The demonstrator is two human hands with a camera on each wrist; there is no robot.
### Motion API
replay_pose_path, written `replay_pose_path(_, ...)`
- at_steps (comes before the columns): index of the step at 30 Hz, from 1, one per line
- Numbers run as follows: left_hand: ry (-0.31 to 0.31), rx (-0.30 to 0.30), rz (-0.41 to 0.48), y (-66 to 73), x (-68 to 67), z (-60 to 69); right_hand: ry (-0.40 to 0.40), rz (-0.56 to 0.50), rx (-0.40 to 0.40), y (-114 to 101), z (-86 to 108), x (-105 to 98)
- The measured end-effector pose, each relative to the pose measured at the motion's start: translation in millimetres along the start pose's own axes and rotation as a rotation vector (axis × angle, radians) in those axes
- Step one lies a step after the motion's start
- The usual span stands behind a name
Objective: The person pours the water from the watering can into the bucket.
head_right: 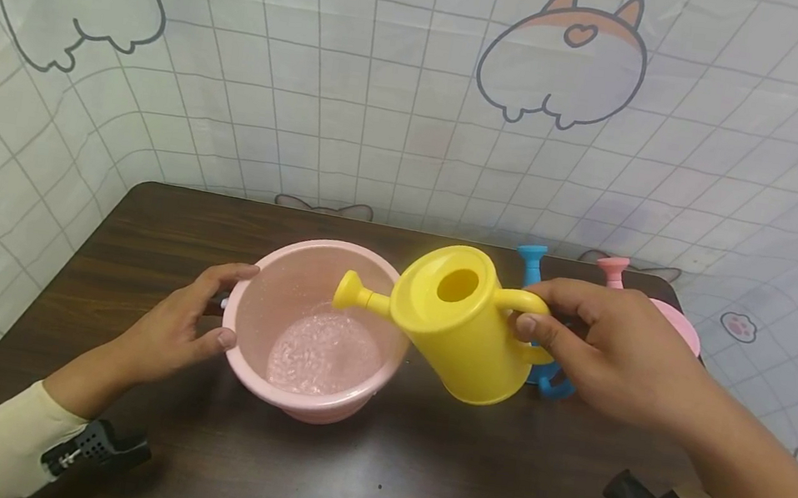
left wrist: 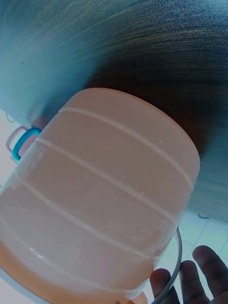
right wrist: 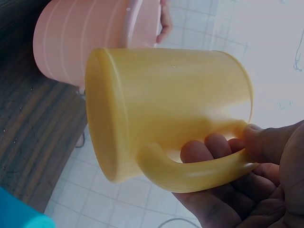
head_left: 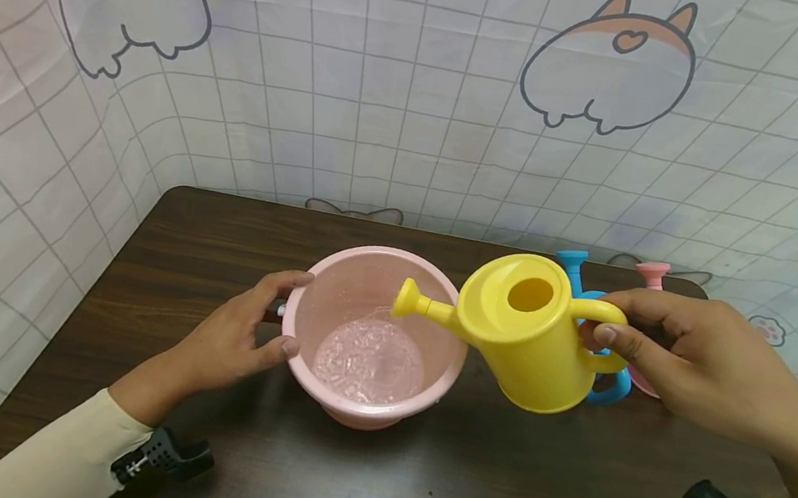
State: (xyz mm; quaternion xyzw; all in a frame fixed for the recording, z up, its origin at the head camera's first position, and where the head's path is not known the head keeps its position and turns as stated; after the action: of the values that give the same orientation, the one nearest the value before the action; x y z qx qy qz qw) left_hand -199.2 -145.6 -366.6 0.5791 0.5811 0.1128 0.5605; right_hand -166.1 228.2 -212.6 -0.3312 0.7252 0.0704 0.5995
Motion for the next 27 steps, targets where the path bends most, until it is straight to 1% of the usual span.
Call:
replay_pose_path(7, 0.008, 0.016, 0.003, -1.6, 0.0, 0.0, -0.002, 0.017, -0.001, -1.0, -0.8, -0.6)
replay_pose_path(17, 0.005, 0.011, 0.005, -1.8, 0.3, -0.2, -0.01, 0.007, 0.012, 0.3, -0.9, -0.8)
replay_pose_path(24, 0.01, 0.006, 0.007, -0.5, -0.1, -0.4, 0.002, 0.013, -0.016, -1.4, -1.6, -2.1)
replay_pose_path(27, 0.008, 0.008, 0.01, 0.6, 0.0, -0.8, -0.004, 0.008, -0.008, -0.5, -1.3, -1.3)
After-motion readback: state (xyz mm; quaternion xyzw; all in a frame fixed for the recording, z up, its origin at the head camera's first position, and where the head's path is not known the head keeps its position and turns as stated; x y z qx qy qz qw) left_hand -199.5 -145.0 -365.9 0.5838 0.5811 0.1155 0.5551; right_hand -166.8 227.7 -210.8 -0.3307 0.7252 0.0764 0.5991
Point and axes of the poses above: each hand's wrist, its own z-axis away from the middle knuckle, its own x-axis out of the palm, y = z × x, the point moved 9 cm from there along -z, towards the middle knuckle, and after that the axes turned 11 degrees about z, right-handed, at the moved point
